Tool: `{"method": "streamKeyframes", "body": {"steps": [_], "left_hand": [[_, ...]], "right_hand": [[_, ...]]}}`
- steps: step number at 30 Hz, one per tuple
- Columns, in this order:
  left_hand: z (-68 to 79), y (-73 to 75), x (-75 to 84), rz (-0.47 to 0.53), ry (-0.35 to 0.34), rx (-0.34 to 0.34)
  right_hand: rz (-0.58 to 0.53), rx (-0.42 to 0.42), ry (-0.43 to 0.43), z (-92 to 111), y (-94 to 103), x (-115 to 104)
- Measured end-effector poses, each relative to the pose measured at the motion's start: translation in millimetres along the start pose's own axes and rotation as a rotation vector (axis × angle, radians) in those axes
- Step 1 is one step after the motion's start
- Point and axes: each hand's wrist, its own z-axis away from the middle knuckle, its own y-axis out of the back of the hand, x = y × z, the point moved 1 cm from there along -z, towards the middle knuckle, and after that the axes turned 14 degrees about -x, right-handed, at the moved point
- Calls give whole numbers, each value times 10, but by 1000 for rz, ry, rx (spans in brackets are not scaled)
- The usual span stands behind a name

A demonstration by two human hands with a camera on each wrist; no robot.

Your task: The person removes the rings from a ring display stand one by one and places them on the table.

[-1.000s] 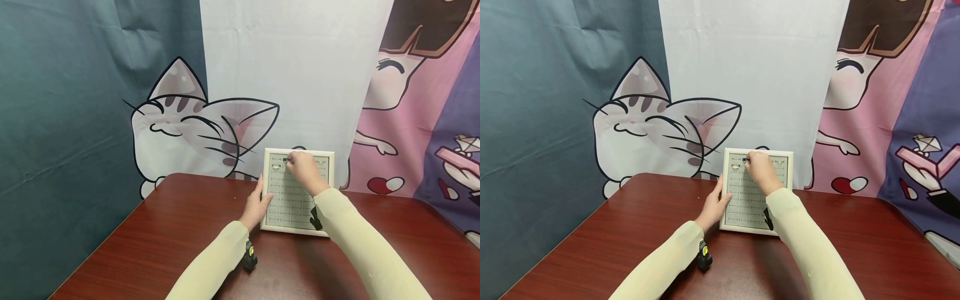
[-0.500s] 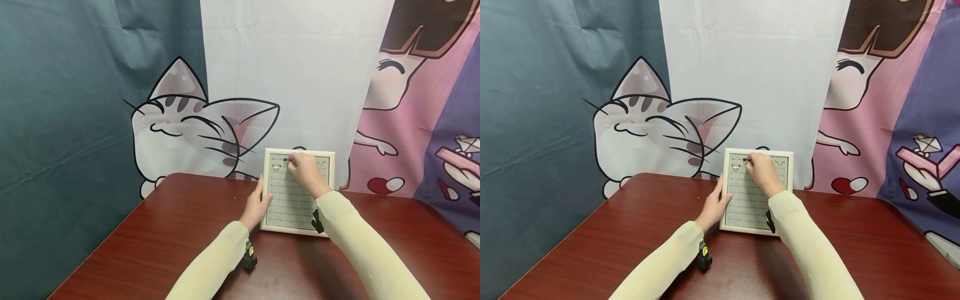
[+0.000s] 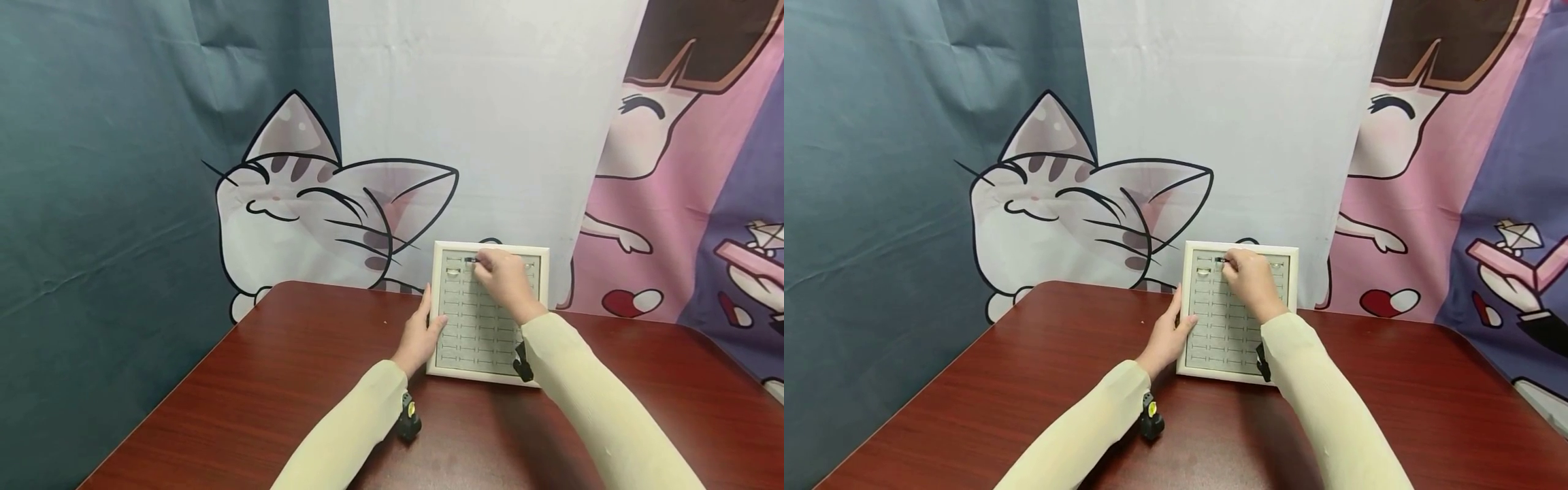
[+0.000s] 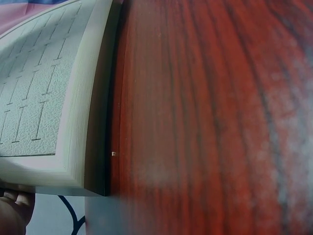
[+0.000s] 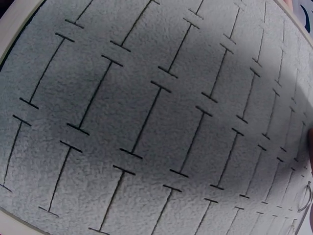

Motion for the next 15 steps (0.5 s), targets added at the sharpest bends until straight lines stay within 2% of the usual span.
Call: {"method": "streamKeyframes", "body": {"steps": [6, 15], "left_hand": [[-16, 12, 37, -13, -11, 4], [5, 6, 8, -6, -11, 2]], "right_hand": [[-56, 11, -14, -4, 23, 33], [-109, 29, -9, 27, -23, 87]]}}
